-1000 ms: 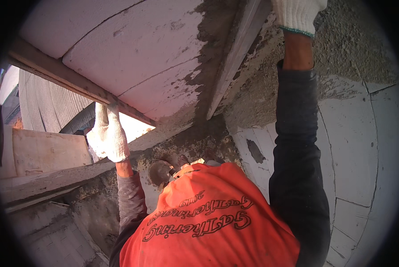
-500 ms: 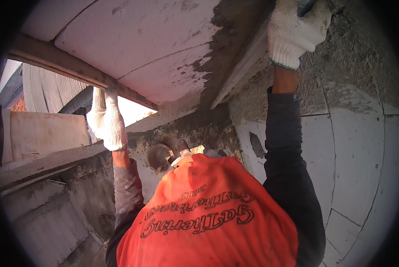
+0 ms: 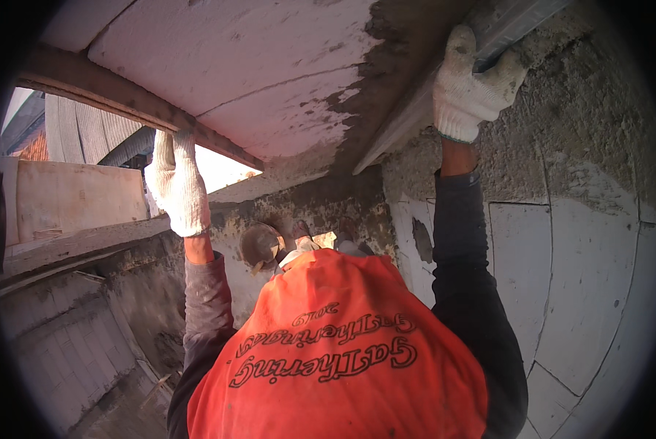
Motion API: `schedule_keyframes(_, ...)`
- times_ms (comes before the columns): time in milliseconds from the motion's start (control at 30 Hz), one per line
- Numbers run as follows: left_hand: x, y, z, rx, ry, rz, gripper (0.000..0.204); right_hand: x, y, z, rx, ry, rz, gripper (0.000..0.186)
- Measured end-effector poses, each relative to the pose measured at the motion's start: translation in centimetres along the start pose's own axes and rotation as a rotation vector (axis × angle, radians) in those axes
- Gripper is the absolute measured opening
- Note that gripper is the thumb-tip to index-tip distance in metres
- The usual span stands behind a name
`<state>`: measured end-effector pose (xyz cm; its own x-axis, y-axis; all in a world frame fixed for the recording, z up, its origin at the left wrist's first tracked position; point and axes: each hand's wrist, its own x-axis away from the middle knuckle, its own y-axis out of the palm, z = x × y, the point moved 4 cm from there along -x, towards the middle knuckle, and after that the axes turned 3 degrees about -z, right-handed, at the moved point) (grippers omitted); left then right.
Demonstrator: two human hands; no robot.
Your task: The person scoops wet cement from a bucket using a trowel and applies it to a white block wall. They spread the cement along the joints and smooth the surface with a long straightedge, repeating the process across different sections of the wall.
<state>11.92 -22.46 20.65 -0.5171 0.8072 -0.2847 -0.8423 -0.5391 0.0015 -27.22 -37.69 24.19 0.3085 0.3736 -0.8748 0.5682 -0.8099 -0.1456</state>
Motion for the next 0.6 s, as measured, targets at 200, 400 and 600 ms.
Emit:
schedule_keyframes(200, -0.4, -0.4, -0.5, -0.010, 0.070, -0.002, 0.044, 3.1, 0.1, 0.1, -0.033, 0.036, -0.138, 0.063)
schedule_keyframes(400, 0.3, 0.0, 0.1, -0.068, -0.004, 0.024, 0.041, 0.2, 0.0, 2.1, -0.020, 0.029, -0.007, 0.065)
schedule_keyframes(600, 0.4, -0.3, -0.5, -0.112, -0.011, 0.028, 0.042, 6.3, 1.0, 1.2, -0.027, 0.056, -0.162, 0.070)
